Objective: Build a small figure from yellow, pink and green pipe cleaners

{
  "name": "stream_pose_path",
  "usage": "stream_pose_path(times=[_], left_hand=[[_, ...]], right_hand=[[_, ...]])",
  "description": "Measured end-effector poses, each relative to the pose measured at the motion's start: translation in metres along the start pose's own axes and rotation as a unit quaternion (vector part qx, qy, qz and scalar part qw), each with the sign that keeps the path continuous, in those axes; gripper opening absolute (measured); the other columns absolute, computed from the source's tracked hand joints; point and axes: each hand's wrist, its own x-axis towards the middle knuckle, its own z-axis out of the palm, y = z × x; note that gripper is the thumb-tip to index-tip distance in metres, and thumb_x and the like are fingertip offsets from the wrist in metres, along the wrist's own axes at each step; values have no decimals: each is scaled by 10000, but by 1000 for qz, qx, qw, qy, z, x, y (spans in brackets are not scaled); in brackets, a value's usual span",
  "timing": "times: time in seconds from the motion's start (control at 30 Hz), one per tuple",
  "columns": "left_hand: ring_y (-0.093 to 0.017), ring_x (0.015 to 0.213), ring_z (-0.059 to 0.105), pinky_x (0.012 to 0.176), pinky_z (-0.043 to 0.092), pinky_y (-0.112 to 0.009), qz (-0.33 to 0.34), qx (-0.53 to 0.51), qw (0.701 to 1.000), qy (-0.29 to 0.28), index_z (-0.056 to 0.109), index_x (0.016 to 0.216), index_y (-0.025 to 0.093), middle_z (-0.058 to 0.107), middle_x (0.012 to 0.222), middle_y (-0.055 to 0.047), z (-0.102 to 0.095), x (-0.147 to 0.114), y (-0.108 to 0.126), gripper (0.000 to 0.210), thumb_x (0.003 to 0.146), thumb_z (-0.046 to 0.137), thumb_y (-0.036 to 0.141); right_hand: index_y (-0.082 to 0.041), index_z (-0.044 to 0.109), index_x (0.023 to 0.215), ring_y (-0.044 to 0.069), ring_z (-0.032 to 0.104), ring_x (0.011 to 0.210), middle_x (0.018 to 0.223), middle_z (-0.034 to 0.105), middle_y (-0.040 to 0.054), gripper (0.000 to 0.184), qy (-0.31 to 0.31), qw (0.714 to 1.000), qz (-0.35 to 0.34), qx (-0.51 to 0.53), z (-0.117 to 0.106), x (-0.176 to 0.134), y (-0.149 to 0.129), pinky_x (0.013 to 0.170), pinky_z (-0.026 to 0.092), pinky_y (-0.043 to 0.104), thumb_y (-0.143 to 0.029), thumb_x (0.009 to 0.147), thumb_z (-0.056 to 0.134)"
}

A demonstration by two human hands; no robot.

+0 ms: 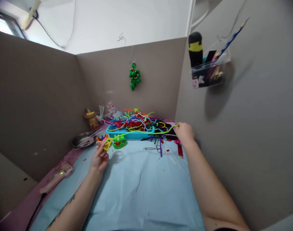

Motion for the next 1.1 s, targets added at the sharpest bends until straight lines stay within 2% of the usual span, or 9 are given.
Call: stream_pose_path(times=[0.07, 0.1, 0.17, 0.23, 0.27, 0.33, 0.53, 0.73, 1.1], left_hand=[[22, 351, 338, 333, 239, -95, 1, 37, 999, 0, 568, 884, 180, 525, 597, 83, 3, -3, -4, 318, 614, 727, 126], [16, 361, 350, 341, 248, -100, -4, 58, 998, -9, 574, 877, 174, 510, 577, 83, 4, -6, -7, 336, 591, 745, 138], [14, 368, 347, 353, 253, -107, -10, 98, 995, -20, 585, 884, 167, 512, 572, 78, 8, -10, -13, 376, 557, 770, 165], [7, 374, 349, 368, 253, -109, -21, 128, 991, -26, 593, 885, 166, 471, 519, 88, 10, -14, -17, 397, 536, 783, 181], [4, 376, 346, 373, 250, -112, -27, 140, 989, -32, 596, 880, 165, 463, 507, 89, 11, -16, -19, 394, 534, 784, 189], [-1, 376, 336, 378, 240, -121, -33, 162, 985, -45, 598, 874, 162, 446, 486, 90, 11, -18, -22, 376, 547, 779, 207], [-13, 391, 333, 393, 219, -149, -39, 226, 969, -89, 602, 890, 148, 478, 506, 64, 9, -24, -29, 352, 593, 756, 258], [-9, 408, 324, 404, 214, -160, -52, 236, 965, -101, 594, 910, 142, 569, 612, 17, 10, -26, -33, 381, 590, 758, 269], [-32, 422, 346, 420, 223, -171, -40, 236, 966, -98, 604, 879, 141, 460, 517, 61, 13, -29, -32, 380, 571, 769, 289]], right_hand=[[-160, 700, 838, 217, 620, 740, 807, 694, 112, 242, -24, 991, -24, 126, 2, -4, -12, 619, 433, 277, -318, 738, 547], [-150, 695, 829, 195, 615, 686, 760, 691, 98, 265, -55, 974, -35, 219, 4, -10, -22, 593, 438, 264, -360, 725, 570], [-142, 677, 821, 150, 588, 574, 681, 673, 72, 352, -147, 898, -51, 412, 11, -26, -47, 537, 444, 248, -459, 688, 604], [-147, 658, 835, 129, 582, 555, 689, 669, 58, 396, -228, 808, -82, 537, 19, -50, -74, 532, 459, 243, -498, 652, 642], [-146, 654, 837, 129, 586, 558, 687, 667, 56, 401, -255, 776, -97, 569, 22, -62, -86, 531, 465, 244, -500, 648, 651], [-142, 654, 859, 142, 607, 605, 713, 674, 63, 391, -285, 743, -116, 595, 28, -83, -105, 554, 481, 253, -485, 671, 646], [-168, 659, 923, 165, 643, 697, 781, 695, 58, 343, -237, 741, -107, 619, 35, -110, -119, 650, 508, 301, -436, 711, 629], [-140, 680, 879, 183, 653, 670, 770, 709, 82, 377, -266, 740, -94, 611, 39, -118, -126, 598, 507, 300, -449, 664, 665], [-136, 675, 831, 182, 640, 644, 734, 695, 81, 367, -284, 737, -103, 605, 42, -124, -127, 560, 496, 293, -458, 655, 668]])
